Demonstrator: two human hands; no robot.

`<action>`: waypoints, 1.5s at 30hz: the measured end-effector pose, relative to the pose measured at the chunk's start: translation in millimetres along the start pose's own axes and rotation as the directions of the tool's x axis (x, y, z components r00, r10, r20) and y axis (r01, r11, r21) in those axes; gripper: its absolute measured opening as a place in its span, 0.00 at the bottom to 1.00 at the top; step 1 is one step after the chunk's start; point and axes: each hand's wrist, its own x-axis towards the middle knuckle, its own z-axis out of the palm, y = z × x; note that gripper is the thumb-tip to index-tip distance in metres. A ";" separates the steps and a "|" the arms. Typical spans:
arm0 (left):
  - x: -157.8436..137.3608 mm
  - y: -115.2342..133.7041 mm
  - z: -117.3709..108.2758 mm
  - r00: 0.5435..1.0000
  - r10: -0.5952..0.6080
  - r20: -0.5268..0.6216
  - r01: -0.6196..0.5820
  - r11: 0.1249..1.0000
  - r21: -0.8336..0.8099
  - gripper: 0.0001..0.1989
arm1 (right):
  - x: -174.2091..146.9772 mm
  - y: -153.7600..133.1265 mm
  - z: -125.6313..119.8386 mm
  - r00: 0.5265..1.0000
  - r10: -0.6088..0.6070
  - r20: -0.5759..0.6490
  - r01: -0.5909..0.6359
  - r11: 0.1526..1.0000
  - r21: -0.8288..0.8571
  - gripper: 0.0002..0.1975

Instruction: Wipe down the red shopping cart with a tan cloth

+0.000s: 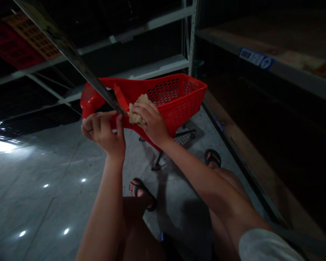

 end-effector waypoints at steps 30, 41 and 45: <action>-3.2 14.0 24.7 0.939 0.165 0.300 -0.118 0.978 -0.171 0.22 | -77.5 68.6 22.2 0.929 0.370 0.004 -0.368 0.926 -0.082 0.09; -6.0 5.5 28.8 0.953 0.131 0.273 -0.109 0.989 -0.096 0.20 | -56.2 38.7 29.8 0.973 0.229 0.038 -0.231 0.973 0.028 0.22; -6.8 3.9 26.8 0.955 0.117 0.274 -0.092 0.991 -0.102 0.21 | -90.0 52.5 41.5 0.928 0.303 0.218 -0.301 0.953 -0.043 0.14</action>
